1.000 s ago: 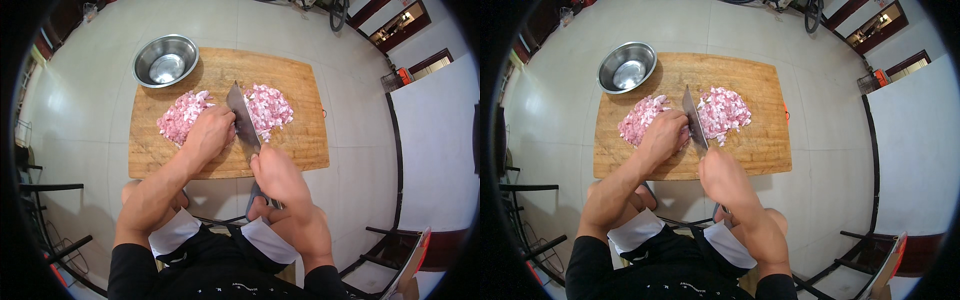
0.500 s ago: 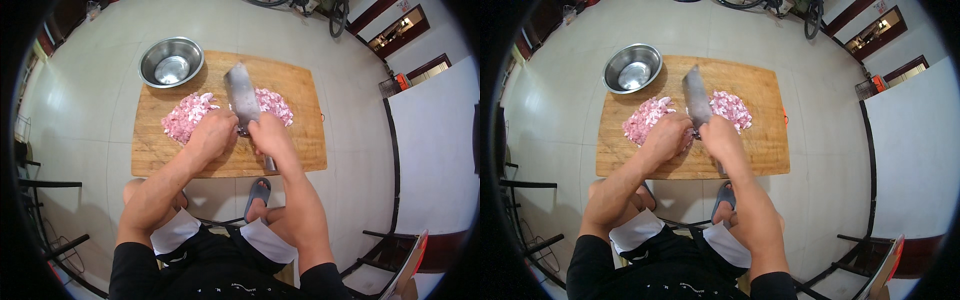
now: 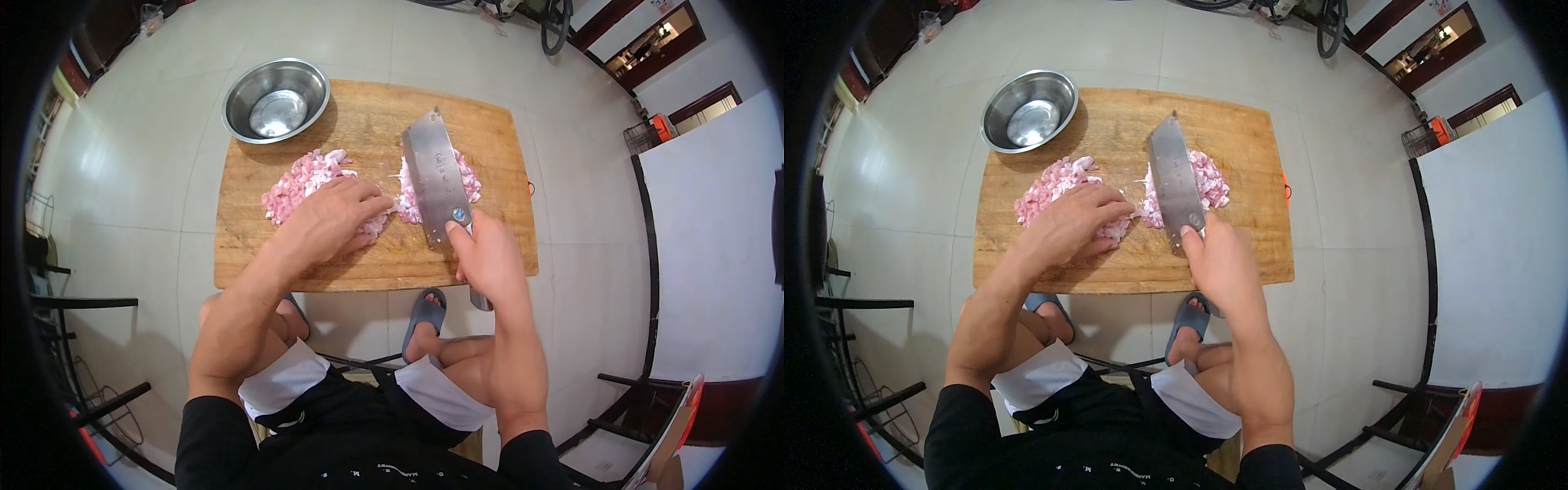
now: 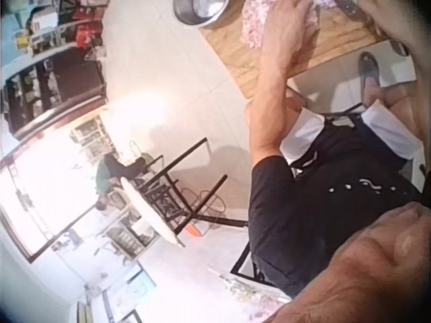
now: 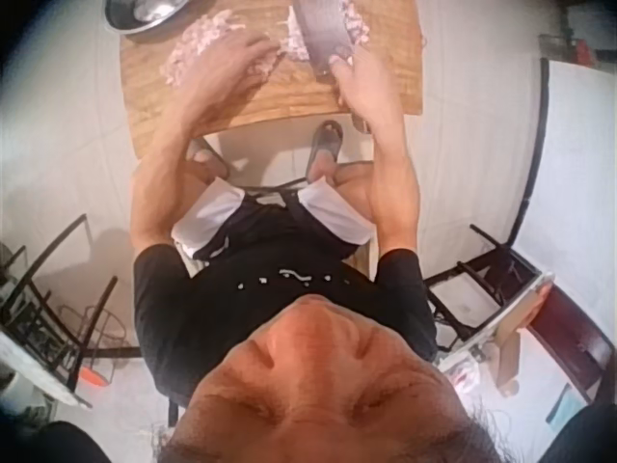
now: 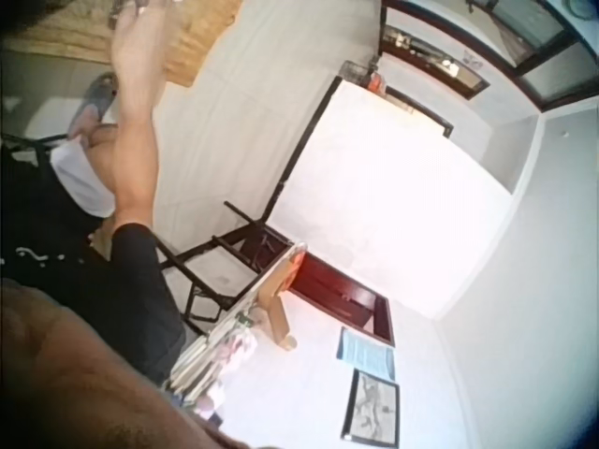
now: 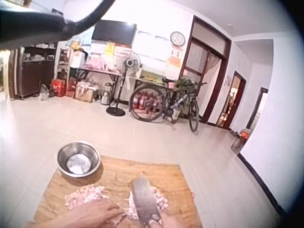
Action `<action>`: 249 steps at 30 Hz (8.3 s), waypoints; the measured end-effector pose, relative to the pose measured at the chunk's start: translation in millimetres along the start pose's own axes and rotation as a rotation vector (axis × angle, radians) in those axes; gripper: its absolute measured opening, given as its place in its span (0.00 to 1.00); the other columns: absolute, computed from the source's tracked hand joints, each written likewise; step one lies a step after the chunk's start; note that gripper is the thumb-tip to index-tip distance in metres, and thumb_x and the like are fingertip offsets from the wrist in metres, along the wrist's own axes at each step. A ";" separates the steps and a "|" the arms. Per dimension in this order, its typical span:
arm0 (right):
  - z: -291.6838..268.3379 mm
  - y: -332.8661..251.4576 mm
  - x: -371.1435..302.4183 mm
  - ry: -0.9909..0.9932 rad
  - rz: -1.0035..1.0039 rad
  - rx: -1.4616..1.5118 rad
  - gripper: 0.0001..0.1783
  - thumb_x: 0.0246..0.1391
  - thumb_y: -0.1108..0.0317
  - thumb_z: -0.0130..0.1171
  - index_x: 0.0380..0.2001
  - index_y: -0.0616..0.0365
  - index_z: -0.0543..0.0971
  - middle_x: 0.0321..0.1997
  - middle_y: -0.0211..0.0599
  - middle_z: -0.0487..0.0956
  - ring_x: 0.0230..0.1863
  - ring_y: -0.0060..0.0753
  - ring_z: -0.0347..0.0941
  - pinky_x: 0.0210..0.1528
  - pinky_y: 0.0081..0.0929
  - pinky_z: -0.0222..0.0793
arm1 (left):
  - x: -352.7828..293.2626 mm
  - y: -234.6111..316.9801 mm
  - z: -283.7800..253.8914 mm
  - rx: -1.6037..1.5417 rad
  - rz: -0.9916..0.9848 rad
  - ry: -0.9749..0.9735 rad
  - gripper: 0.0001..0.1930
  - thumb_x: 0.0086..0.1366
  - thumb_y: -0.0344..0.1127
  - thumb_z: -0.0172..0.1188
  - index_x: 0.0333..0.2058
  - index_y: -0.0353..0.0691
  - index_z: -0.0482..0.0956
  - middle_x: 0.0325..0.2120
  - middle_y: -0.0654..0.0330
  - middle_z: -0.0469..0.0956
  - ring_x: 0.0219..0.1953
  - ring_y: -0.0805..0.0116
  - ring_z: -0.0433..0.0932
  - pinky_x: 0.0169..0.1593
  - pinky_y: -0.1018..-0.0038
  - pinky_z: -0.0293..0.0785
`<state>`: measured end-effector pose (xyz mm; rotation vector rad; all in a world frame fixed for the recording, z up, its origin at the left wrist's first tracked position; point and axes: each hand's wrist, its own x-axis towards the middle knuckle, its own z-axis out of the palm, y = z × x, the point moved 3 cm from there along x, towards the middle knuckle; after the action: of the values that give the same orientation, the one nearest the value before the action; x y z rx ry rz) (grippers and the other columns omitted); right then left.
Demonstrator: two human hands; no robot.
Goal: The person uses a large cleaver to repeatedly chop a pile of raw meat on a wooden cutting board. The person holds the meat with their left hand while chopping with their right hand, gradually reducing the meat into smaller pieces.
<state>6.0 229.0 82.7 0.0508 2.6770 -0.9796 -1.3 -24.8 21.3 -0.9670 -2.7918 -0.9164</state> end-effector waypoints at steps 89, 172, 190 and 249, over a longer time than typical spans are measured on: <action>42.6 19.3 58.4 -0.201 0.015 0.348 0.12 0.68 0.68 0.53 0.40 0.68 0.79 0.24 0.38 0.80 0.17 0.28 0.77 0.21 0.35 0.74 | 10.6 -4.6 34.5 0.104 -0.085 0.161 0.17 0.60 0.30 0.74 0.46 0.36 0.82 0.48 0.50 0.81 0.55 0.45 0.80 0.61 0.54 0.78; 46.3 -20.4 10.8 0.012 -0.240 -0.327 0.15 0.71 0.65 0.58 0.40 0.71 0.79 0.36 0.71 0.85 0.44 0.76 0.84 0.48 0.66 0.79 | 13.9 -1.6 35.0 0.178 0.073 0.209 0.06 0.66 0.36 0.68 0.39 0.42 0.86 0.38 0.62 0.82 0.46 0.57 0.80 0.52 0.59 0.77; 8.7 7.5 10.0 0.035 -0.121 -0.101 0.17 0.72 0.62 0.58 0.41 0.71 0.81 0.31 0.61 0.86 0.33 0.65 0.85 0.39 0.58 0.80 | 8.7 3.5 38.4 0.275 0.039 0.263 0.11 0.67 0.35 0.67 0.47 0.44 0.86 0.44 0.61 0.84 0.51 0.57 0.82 0.59 0.59 0.78; 4.5 -10.8 -53.0 -0.035 -0.192 -0.313 0.17 0.75 0.62 0.58 0.38 0.68 0.79 0.29 0.66 0.84 0.36 0.75 0.83 0.42 0.64 0.79 | 8.8 3.0 34.3 0.249 0.109 0.215 0.05 0.67 0.35 0.64 0.38 0.42 0.86 0.40 0.59 0.82 0.48 0.58 0.82 0.56 0.61 0.80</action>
<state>56.5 221.4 101.1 -0.2903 2.8070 -0.5929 -1.8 0.8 -3.4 -0.9120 -2.5670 -0.6007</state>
